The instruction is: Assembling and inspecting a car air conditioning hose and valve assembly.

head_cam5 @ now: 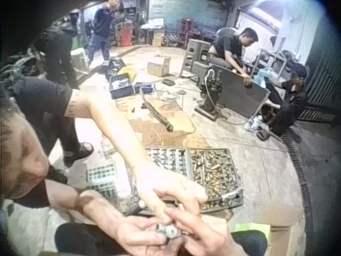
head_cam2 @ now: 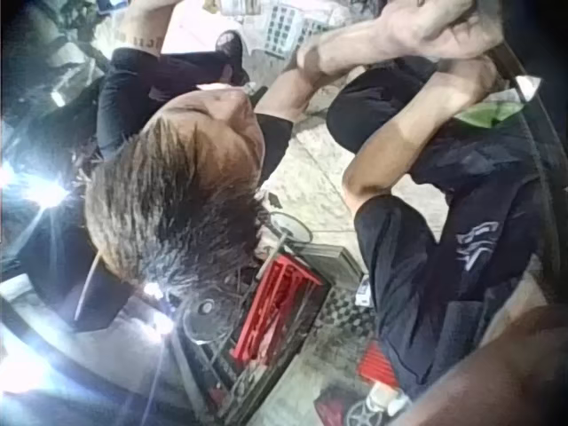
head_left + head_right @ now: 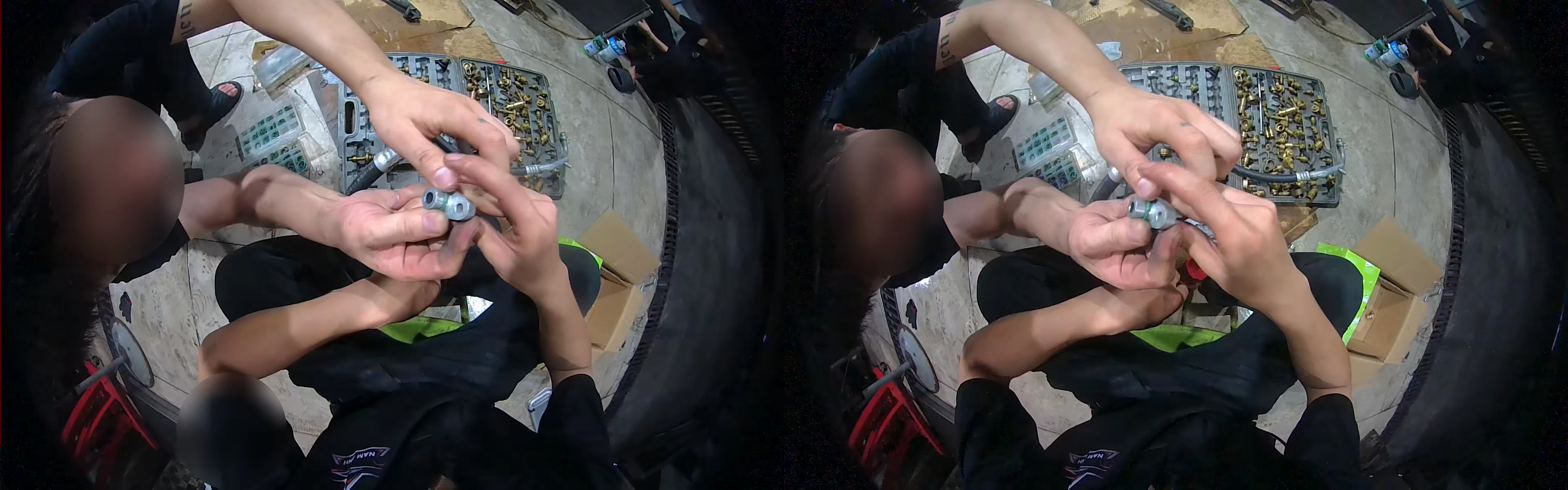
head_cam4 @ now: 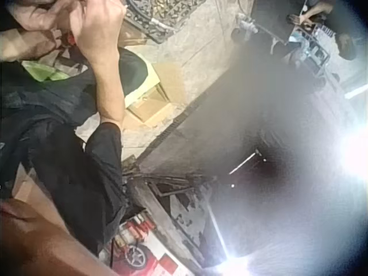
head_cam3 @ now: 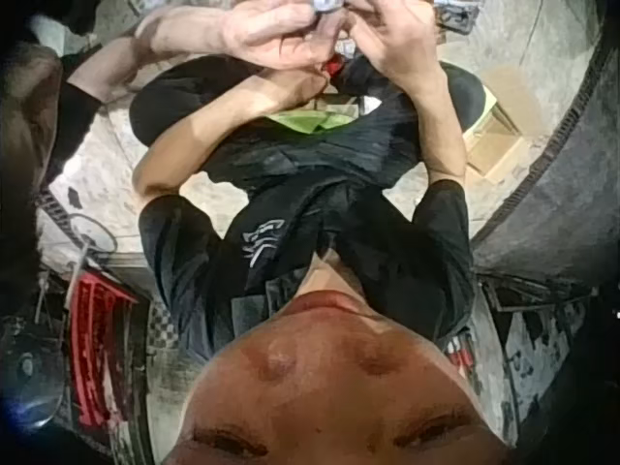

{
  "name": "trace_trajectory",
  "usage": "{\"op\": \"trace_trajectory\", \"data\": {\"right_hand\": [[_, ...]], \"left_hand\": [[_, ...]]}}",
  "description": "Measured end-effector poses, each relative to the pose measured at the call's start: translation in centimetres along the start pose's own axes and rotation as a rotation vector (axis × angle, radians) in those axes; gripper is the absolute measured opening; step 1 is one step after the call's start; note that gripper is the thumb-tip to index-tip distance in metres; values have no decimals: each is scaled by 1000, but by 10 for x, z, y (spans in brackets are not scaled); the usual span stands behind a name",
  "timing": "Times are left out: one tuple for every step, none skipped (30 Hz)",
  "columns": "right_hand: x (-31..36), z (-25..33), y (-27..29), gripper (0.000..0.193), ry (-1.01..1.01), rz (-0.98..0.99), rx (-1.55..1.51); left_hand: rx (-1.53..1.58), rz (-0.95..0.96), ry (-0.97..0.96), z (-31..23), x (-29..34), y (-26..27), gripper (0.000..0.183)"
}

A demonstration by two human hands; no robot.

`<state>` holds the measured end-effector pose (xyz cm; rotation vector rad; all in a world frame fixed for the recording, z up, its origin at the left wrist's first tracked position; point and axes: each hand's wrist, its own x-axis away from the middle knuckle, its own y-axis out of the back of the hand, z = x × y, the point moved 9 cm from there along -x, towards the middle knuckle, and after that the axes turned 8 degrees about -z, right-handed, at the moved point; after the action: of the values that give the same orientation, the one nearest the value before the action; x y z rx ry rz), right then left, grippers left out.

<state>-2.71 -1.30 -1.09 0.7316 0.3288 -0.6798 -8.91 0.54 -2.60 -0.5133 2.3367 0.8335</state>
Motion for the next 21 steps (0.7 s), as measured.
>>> {"op": "trace_trajectory", "data": {"right_hand": [[0, 3, -1, 49, 33, 3, -7], [0, 3, 0, 49, 30, -15, -5], [1, 4, -3, 47, 37, 13, -5], [2, 5, -7, 45, 41, 48, -6], [3, 6, -7, 46, 44, 45, 18], [4, 7, -8, 46, 43, 49, 25], [4, 7, -10, 45, 38, 47, 27], [5, 8, -11, 45, 36, 46, 29], [4, 11, -12, 42, 58, 19, 8], [4, 10, -11, 42, 48, 1, 0], [3, 13, -12, 41, 74, 1, -9], [2, 15, -12, 39, 101, -1, -18], [2, 16, -13, 36, 114, 15, 13], [1, 16, -12, 36, 113, 11, 13], [1, 18, -12, 36, 137, 17, 12], [1, 19, -12, 36, 156, 23, 14], [1, 20, -11, 36, 159, 19, 12], [1, 21, -13, 36, 177, 39, 38], [2, 23, -17, 35, 201, 73, 68], [2, 22, -15, 35, 193, 55, 61], [3, 23, -17, 35, 216, 65, 80]], "left_hand": [[-17, 8, 4, 1, 1, -1, 44], [-28, 8, 3, 1, 2, -1, 44], [-42, 7, 11, 2, 4, -1, 43], [-60, 5, 20, 3, 6, -1, 43], [-91, 0, 39, 4, 7, 0, 43], [-133, -9, 66, 5, 8, -1, 42], [-196, -17, 102, 5, 9, -3, 42], [-282, -23, 162, 6, 8, -5, 41], [-396, -27, 254, 8, 8, -11, 41], [-540, -29, 392, 12, 9, -20, 41], [-712, -29, 574, 14, 14, -34, 40], [-868, -20, 780, 15, 22, -51, 40], [-1001, -16, 967, 11, 31, -70, 40], [-1101, -11, 1134, 4, 39, -91, 39], [-1162, -25, 1242, 0, 48, -106, 39], [-1218, -29, 1327, -3, 56, -119, 39], [-1254, -63, 1377, -5, 63, -126, 38], [-1276, -82, 1405, -6, 68, -131, 38], [-1291, -106, 1415, -6, 71, -133, 37], [-1305, -111, 1424, -6, 73, -135, 37], [-1310, -116, 1424, -4, 75, -133, 37]]}}
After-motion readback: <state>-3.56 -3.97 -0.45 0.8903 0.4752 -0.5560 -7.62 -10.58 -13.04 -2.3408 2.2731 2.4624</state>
